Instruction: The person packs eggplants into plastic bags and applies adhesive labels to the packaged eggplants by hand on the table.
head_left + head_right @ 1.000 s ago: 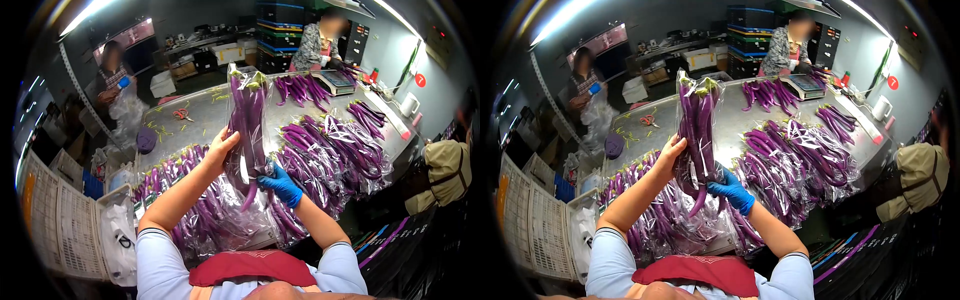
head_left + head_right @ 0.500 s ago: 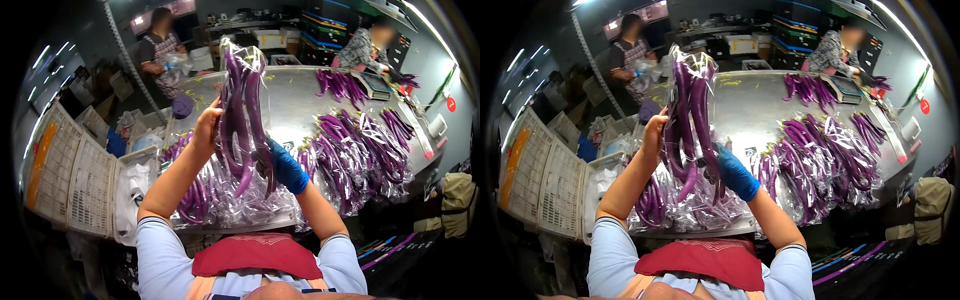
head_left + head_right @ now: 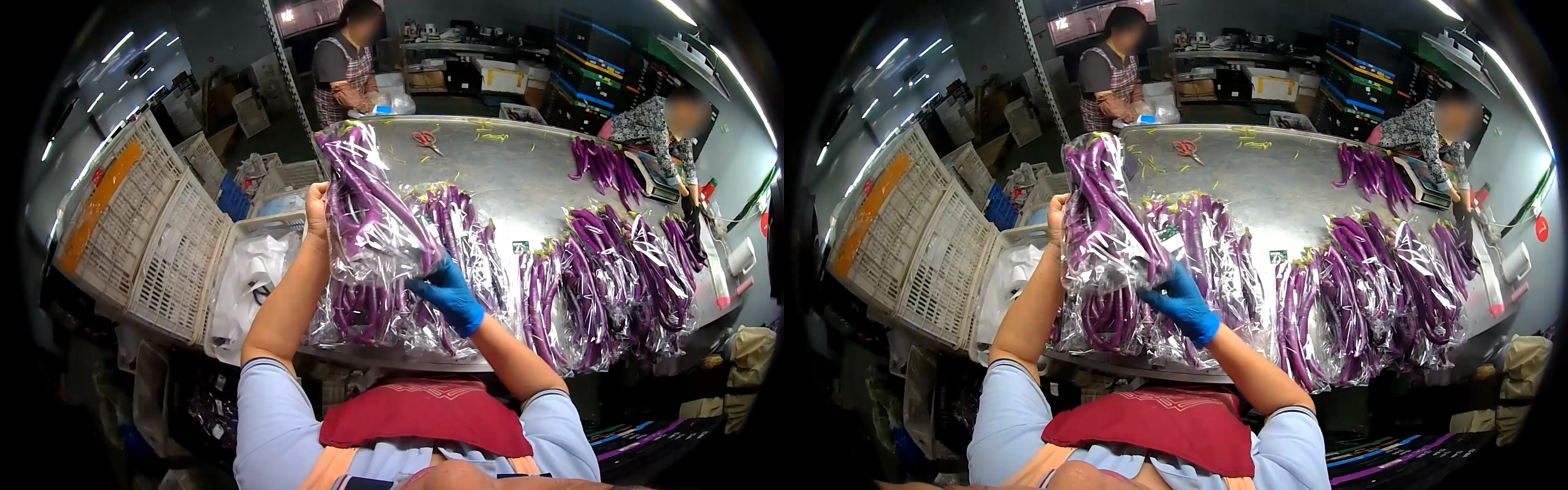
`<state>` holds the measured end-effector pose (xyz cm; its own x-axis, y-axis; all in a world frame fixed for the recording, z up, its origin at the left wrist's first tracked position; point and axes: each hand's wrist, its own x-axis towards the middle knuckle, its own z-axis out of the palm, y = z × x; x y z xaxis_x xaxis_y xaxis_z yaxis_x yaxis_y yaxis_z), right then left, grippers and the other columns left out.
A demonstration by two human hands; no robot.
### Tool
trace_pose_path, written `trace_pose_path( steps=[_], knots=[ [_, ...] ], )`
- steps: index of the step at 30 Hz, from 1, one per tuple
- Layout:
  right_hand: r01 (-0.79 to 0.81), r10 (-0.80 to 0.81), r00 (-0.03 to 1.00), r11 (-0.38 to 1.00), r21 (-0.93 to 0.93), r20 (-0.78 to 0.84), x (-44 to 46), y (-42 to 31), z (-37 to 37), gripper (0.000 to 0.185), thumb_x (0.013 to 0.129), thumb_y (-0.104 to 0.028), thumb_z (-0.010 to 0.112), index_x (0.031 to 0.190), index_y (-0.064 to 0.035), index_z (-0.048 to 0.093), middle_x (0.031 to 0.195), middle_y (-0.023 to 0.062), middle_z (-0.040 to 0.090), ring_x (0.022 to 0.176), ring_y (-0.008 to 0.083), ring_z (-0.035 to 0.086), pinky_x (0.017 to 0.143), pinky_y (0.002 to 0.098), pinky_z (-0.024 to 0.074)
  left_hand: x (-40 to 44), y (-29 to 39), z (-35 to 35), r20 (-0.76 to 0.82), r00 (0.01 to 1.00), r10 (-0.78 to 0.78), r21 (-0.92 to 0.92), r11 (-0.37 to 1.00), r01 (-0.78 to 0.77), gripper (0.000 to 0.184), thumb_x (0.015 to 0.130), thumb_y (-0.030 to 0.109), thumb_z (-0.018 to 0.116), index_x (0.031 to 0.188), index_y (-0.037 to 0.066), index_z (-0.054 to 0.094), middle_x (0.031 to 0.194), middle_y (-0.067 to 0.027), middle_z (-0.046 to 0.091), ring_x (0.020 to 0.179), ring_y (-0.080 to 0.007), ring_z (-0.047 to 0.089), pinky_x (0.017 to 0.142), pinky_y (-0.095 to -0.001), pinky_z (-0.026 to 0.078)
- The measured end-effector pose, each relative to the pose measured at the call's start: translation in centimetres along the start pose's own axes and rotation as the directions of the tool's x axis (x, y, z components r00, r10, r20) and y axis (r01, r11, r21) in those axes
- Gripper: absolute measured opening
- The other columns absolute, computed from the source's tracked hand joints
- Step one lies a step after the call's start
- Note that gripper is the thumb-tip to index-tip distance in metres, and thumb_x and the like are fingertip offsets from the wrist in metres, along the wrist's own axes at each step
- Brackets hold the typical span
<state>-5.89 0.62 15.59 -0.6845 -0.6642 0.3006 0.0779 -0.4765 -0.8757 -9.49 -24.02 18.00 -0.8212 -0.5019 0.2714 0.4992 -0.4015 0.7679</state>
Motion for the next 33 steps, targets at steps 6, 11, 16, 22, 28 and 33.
trace_pose_path(
  steps=[6, 11, 16, 22, 28, 33],
  knots=[
    [0.42, -0.41, 0.907, 0.866, -0.272, 0.096, 3.3, 4.5, -2.0, 0.032, 0.079, -0.006, 0.059, 0.11, -0.0081, 0.052, 0.1, 0.0065, 0.057, 0.097, 0.0167, 0.051, 0.083, 0.0291, 0.0393, 0.1, 0.9, 0.5, 0.06, 0.848, -0.526, -0.167, 0.833, 0.528, 0.041, 0.074, 0.032, 0.034, 0.09, 0.002, 0.057, 0.079, -0.0123, 0.061, 0.069, -0.0248, 0.06, 0.066, -0.039, 0.051],
    [0.372, -0.414, 0.91, 0.785, -0.496, 0.026, 5.3, 0.2, 0.1, 0.026, 0.079, -0.005, 0.058, 0.105, -0.0026, 0.053, 0.099, 0.0052, 0.056, 0.09, 0.0118, 0.051, 0.079, 0.0247, 0.0403, -0.1, -0.6, 2.0, 0.284, 0.886, -0.367, -0.397, 0.796, 0.457, 0.036, 0.082, 0.022, 0.037, 0.102, -0.002, 0.052, 0.1, -0.0179, 0.057, 0.092, -0.0319, 0.055, 0.085, -0.0464, 0.043],
    [0.315, -0.354, 0.934, 0.876, -0.365, -0.043, 6.8, -0.7, -1.1, 0.017, 0.081, -0.003, 0.055, 0.098, -0.002, 0.058, 0.088, 0.0031, 0.059, 0.079, 0.0099, 0.053, 0.073, 0.0239, 0.0432, -0.7, 1.2, 5.7, 0.26, 0.872, -0.415, -0.468, 0.736, 0.489, 0.035, 0.081, 0.017, 0.036, 0.107, -0.004, 0.048, 0.109, -0.0177, 0.052, 0.099, -0.0319, 0.051, 0.09, -0.0476, 0.04],
    [0.277, -0.314, 0.949, 0.886, -0.372, -0.04, 7.5, -3.6, -1.8, 0.014, 0.084, -0.01, 0.053, 0.096, -0.0031, 0.058, 0.083, 0.0017, 0.06, 0.073, 0.0071, 0.052, 0.066, 0.0212, 0.0431, 1.2, 0.9, 6.4, 0.157, 0.789, -0.594, -0.38, 0.701, 0.604, 0.032, 0.083, 0.02, 0.037, 0.11, 0.006, 0.048, 0.111, -0.0177, 0.05, 0.099, -0.0299, 0.051, 0.088, -0.0457, 0.041],
    [0.306, -0.337, 0.941, 0.874, -0.377, -0.018, 7.7, -6.1, -1.2, 0.018, 0.085, -0.015, 0.054, 0.098, -0.0024, 0.059, 0.082, -0.0011, 0.057, 0.071, 0.0054, 0.047, 0.061, 0.0196, 0.0388, 3.2, 0.8, 8.4, -0.028, 0.758, -0.651, -0.48, 0.674, 0.562, 0.028, 0.082, 0.024, 0.042, 0.1, 0.006, 0.054, 0.101, -0.0118, 0.054, 0.095, -0.0247, 0.051, 0.08, -0.0414, 0.042],
    [0.111, -0.152, 0.985, 0.921, -0.373, -0.084, 6.1, -6.5, -2.7, 0.025, 0.081, -0.013, 0.058, 0.104, -0.0024, 0.055, 0.084, 0.0011, 0.057, 0.074, 0.0086, 0.051, 0.068, 0.0216, 0.0422, 8.2, 1.3, 7.1, 0.043, 0.839, -0.542, -0.339, 0.783, 0.523, 0.029, 0.084, 0.03, 0.041, 0.088, 0.004, 0.053, 0.085, -0.0078, 0.058, 0.076, -0.0195, 0.059, 0.069, -0.0346, 0.051]
  ],
)
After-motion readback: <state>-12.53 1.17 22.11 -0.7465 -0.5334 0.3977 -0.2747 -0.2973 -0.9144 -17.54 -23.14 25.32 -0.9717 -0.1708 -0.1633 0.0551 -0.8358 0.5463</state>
